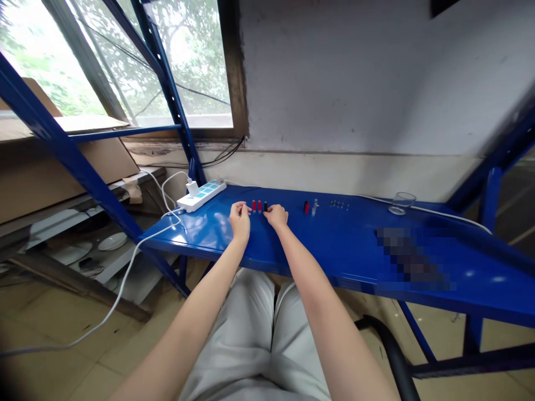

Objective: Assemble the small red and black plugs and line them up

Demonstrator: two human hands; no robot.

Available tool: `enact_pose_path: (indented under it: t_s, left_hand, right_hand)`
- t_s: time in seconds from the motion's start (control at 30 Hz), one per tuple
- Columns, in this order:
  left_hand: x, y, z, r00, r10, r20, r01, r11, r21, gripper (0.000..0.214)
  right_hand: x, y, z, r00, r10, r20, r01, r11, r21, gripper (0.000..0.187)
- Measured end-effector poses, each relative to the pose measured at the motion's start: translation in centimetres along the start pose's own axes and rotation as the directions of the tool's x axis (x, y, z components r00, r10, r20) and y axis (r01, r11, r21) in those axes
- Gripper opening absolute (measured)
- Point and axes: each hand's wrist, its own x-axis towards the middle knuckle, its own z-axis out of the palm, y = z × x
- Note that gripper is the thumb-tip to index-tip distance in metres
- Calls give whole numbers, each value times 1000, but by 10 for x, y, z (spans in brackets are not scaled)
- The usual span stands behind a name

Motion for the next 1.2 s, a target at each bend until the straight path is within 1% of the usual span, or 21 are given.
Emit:
enact_pose_path:
  t_s: [0.2, 0.5, 0.63, 0.73, 0.83, 0.9, 0.93, 0.97, 1.0, 1.03, 1.07, 1.1, 1.13, 1.17, 1.2]
  left_hand:
    - [0, 1, 0, 999, -32, -2, 32, 999, -11, 9]
    - [1, -5, 0, 999, -42, 0, 42, 999, -6, 10]
    - [1, -3, 1, 999, -51, 0, 51, 999, -5, 9]
    - [1, 0, 1, 999, -51, 5, 51, 999, 2, 9]
    - [-2, 3, 1, 1000, -2, 26, 1, 999, 49, 10]
    - [-7, 5, 2, 992, 91, 84, -100, 989, 108, 11]
    - [-11, 7, 3, 978, 158, 136, -177, 974, 141, 12]
    - [-16, 9, 5, 949, 233, 211, -271, 947, 173, 14]
    - [-21, 11, 7, 899, 306, 314, -376, 906, 195, 16]
    - [-26, 14, 11, 822, 367, 435, -485, 851, 199, 18]
    - [-30, 16, 16, 723, 406, 559, -586, 789, 185, 20]
    - [-35, 19, 22, 620, 420, 662, -665, 730, 160, 22]
    - [-38, 21, 30, 542, 415, 731, -715, 684, 142, 24]
    - [-41, 23, 39, 503, 400, 766, -741, 656, 144, 26]
    - [-43, 23, 49, 509, 381, 772, -744, 645, 172, 29]
  right_hand:
    - [-5, -3, -2, 1000, 12, -4, -13, 999, -47, 18]
    - [-11, -7, -2, 1000, 11, -8, -12, 992, -126, 19]
    - [-14, -9, -6, 1000, 10, 11, -8, 984, -180, 21]
    - [-17, -9, -13, 999, -23, 50, 33, 975, -219, 23]
    - [-23, -4, -26, 992, -84, 91, 102, 968, -227, 23]
    - [-30, 4, -39, 987, -142, 72, 155, 965, -214, 20]
    - [-34, 9, -46, 983, -178, 40, 182, 962, -203, 19]
    - [-37, 16, -54, 978, -209, -20, 201, 961, -188, 21]
    - [-41, 23, -61, 966, -239, -99, 219, 959, -178, 25]
    - [-43, 31, -69, 950, -247, -193, 216, 961, -171, 29]
    - [-45, 39, -76, 926, -252, -281, 213, 964, -161, 32]
    - [-47, 48, -83, 905, -233, -357, 194, 971, -140, 36]
    - [-47, 57, -88, 883, -193, -428, 162, 981, -107, 38]
    - [-46, 65, -92, 867, -139, -478, 119, 990, -72, 39]
    - [-45, 73, -96, 854, -78, -514, 67, 997, -40, 38]
